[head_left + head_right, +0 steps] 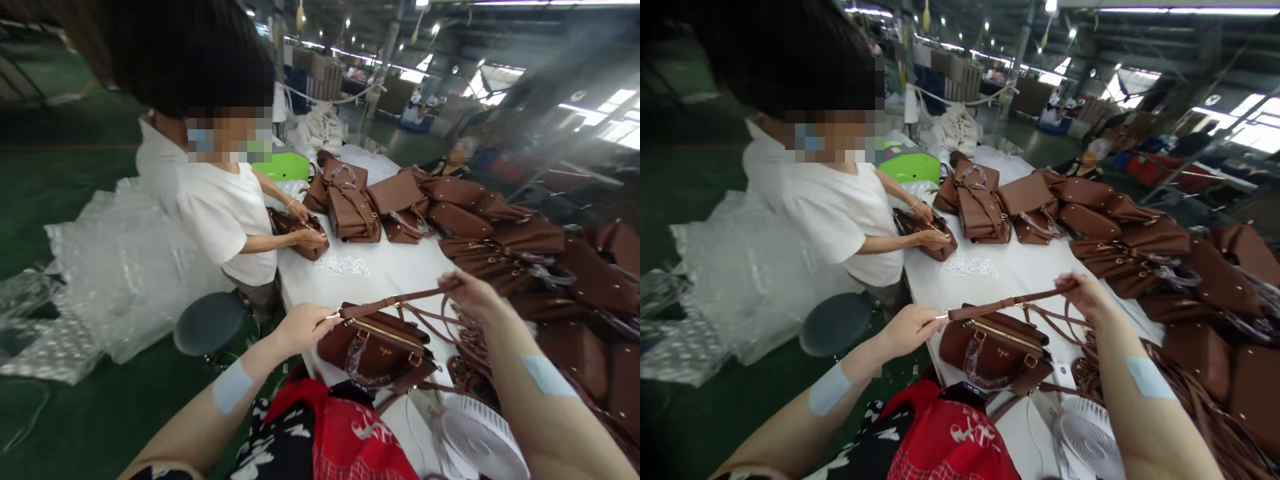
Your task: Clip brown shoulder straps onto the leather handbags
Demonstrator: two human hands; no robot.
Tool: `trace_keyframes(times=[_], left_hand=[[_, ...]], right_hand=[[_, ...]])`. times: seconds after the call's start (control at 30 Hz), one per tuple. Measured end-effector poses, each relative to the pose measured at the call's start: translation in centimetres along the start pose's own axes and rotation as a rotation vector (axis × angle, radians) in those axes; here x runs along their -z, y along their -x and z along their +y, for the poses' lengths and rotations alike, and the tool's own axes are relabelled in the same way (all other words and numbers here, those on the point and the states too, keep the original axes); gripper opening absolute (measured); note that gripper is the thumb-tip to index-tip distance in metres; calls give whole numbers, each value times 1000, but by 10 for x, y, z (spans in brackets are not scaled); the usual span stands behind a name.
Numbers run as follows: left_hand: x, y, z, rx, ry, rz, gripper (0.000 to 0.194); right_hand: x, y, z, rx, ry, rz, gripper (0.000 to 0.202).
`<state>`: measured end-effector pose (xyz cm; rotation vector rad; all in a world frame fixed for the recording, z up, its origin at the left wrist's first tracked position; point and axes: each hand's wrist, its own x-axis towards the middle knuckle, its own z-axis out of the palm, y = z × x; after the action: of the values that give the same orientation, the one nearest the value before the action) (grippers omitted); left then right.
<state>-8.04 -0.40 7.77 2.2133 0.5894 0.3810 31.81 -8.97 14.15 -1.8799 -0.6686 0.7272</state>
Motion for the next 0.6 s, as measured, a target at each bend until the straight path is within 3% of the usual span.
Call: trace_keyframes(times=[0.13, 0.2, 0.3, 0.37, 0.4, 0.5, 0.6], left_hand=[[-10, -8, -17, 39, -182, -45, 41], [-10, -12, -21, 44, -156, -60, 39], [-7, -16, -26, 42, 31, -98, 36], [-7, -18, -31, 68, 253, -138, 40], [-9, -19, -34, 95, 377, -153, 44], [-18, -21, -45, 198, 729, -176, 56], [-30, -26, -55, 236, 925, -156, 62]], right_hand=[[-81, 18, 41, -65, 362, -117, 19], [-115, 40, 41, 107, 464, -230, 27], [-157, 76, 22, 469, 500, -696, 40], [-176, 93, 8, 552, 504, -929, 40], [-183, 97, 3, 559, 529, -975, 39], [-195, 99, 0, 550, 648, -979, 38], [-197, 91, 4, 558, 722, -940, 34]])
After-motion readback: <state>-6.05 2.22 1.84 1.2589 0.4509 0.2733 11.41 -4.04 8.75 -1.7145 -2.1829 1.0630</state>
